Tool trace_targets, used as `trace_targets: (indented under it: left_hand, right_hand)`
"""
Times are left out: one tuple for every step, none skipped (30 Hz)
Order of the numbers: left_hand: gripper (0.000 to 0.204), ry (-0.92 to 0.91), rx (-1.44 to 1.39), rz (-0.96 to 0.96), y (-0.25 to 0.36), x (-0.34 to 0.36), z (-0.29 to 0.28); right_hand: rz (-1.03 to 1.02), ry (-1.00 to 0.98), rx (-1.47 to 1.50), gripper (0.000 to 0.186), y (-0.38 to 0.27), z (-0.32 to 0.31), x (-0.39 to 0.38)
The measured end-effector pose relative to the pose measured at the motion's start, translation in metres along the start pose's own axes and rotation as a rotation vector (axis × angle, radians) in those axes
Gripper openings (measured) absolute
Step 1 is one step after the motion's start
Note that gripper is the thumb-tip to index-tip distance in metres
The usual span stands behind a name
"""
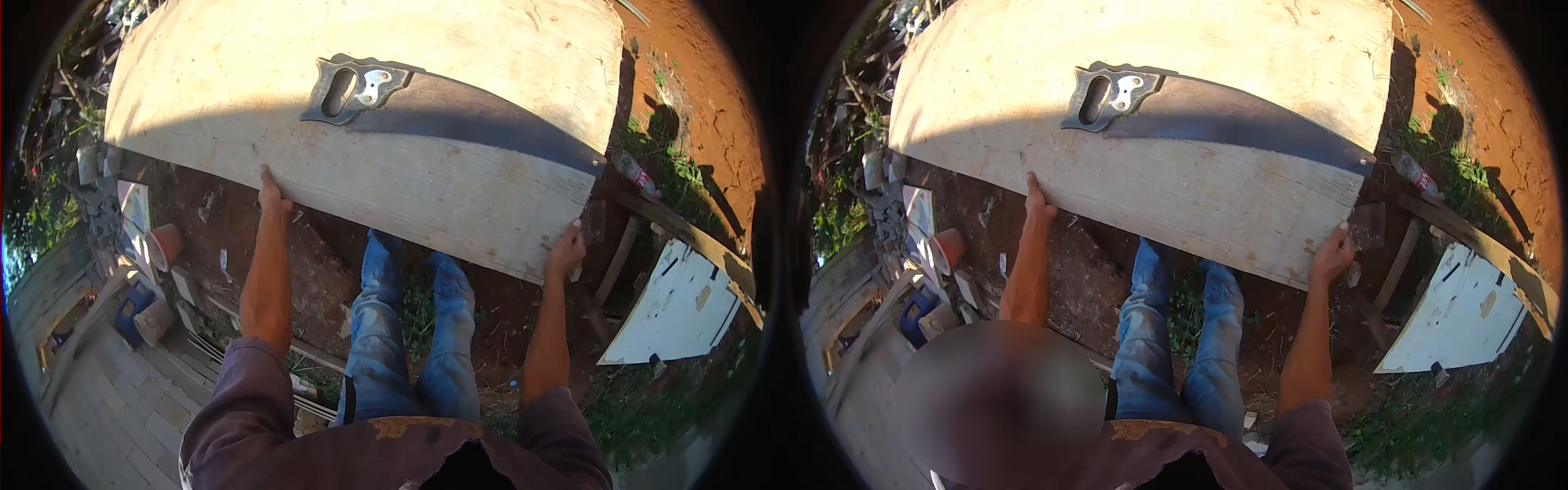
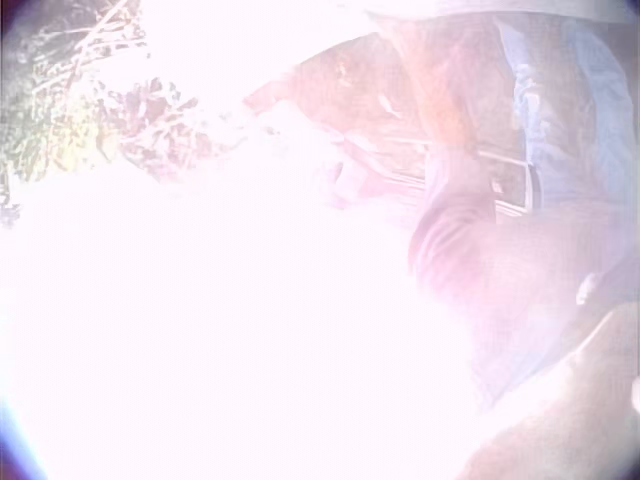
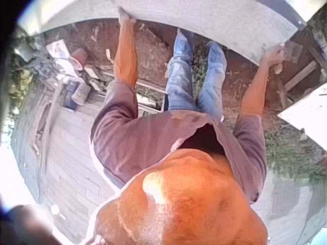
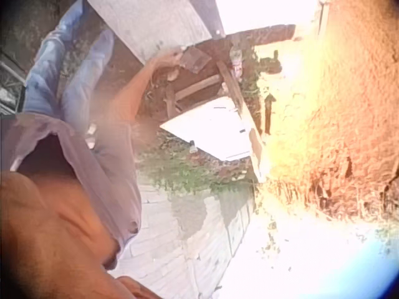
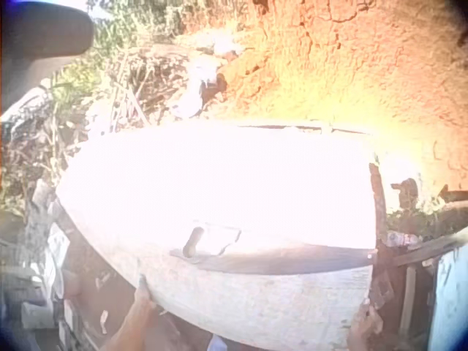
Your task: The recorder uses a hand saw to cut a curved shape out of a piece of plywood in an outdoor renovation setting.
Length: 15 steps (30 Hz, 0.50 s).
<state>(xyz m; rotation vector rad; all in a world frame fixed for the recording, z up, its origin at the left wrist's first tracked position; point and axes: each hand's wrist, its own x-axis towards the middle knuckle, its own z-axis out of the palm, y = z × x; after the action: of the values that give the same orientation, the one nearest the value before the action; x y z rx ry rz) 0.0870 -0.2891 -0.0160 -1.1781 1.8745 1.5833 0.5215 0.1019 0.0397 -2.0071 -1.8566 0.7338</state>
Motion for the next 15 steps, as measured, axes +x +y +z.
trace_targets:
  left_hand:
    - [0.099,0.016,0.062,0.029,0.006,0.004,0.003]
    - [0.106,0.082,-0.046,0.088,0.039,0.019,-0.027]
    - [0.106,0.107,0.006,0.034,0.021,0.004,-0.01]
    - [0.105,0.055,-0.06,0.032,0.017,-0.004,-0.002]
    - [0.102,-0.021,-0.151,0.035,0.018,-0.005,-0.009]
    - [0.102,-0.004,-0.168,0.043,0.014,-0.002,-0.025]
    - [0.102,-0.147,-0.223,0.066,0.012,0.0,-0.033]
    - [0.101,-0.296,-0.277,0.101,0.016,0.007,-0.035]
    - [0.101,-0.127,-0.256,0.116,0.04,0.028,-0.054]
    - [0.1,0.021,-0.232,0.113,0.063,0.043,-0.065]
    - [0.101,0.065,-0.194,0.009,0.017,0.026,-0.002]
    - [0.1,0.108,-0.274,0.076,0.062,0.068,-0.049]
    - [0.095,-0.117,-0.341,0.052,0.027,0.068,-0.018]
    - [0.08,0.005,-0.349,0.017,0.058,0.091,-0.072]
    - [0.069,-0.272,-0.39,-0.08,0.044,0.1,-0.071]
  right_hand:
    - [0.084,0.006,0.1,0.054,0.009,0.002,0.008]
    - [0.102,-0.088,0.242,0.057,-0.008,0.023,-0.013]
    - [-0.015,-0.091,0.217,0.059,0.015,0.016,0.003]
    - [0.013,-0.075,0.1,0.059,0.018,0.011,0.007]
    - [-0.022,-0.104,0.142,0.061,0.02,0.013,0.008]
    - [-0.012,-0.153,0.059,0.063,0.021,0.01,0.005]
    - [-0.003,-0.192,-0.021,0.065,0.02,0.01,0.007]
    - [-0.018,-0.197,-0.002,0.065,0.019,0.014,0.012]
    - [0.01,-0.2,-0.041,0.067,0.014,0.029,0.009]
    - [0.049,-0.18,-0.091,0.07,0.012,0.039,0.009]
    - [0.156,-0.14,0.02,0.07,0.028,-0.003,0.04]
    - [0.303,-0.208,0.274,0.069,0.0,0.026,0.023]
    - [0.157,-0.054,0.054,0.071,0.031,-0.007,0.063]
    - [0.119,-0.048,-0.229,0.072,-0.023,0.021,0.01]
    - [-0.002,0.078,-0.265,0.069,-0.02,0.017,0.016]
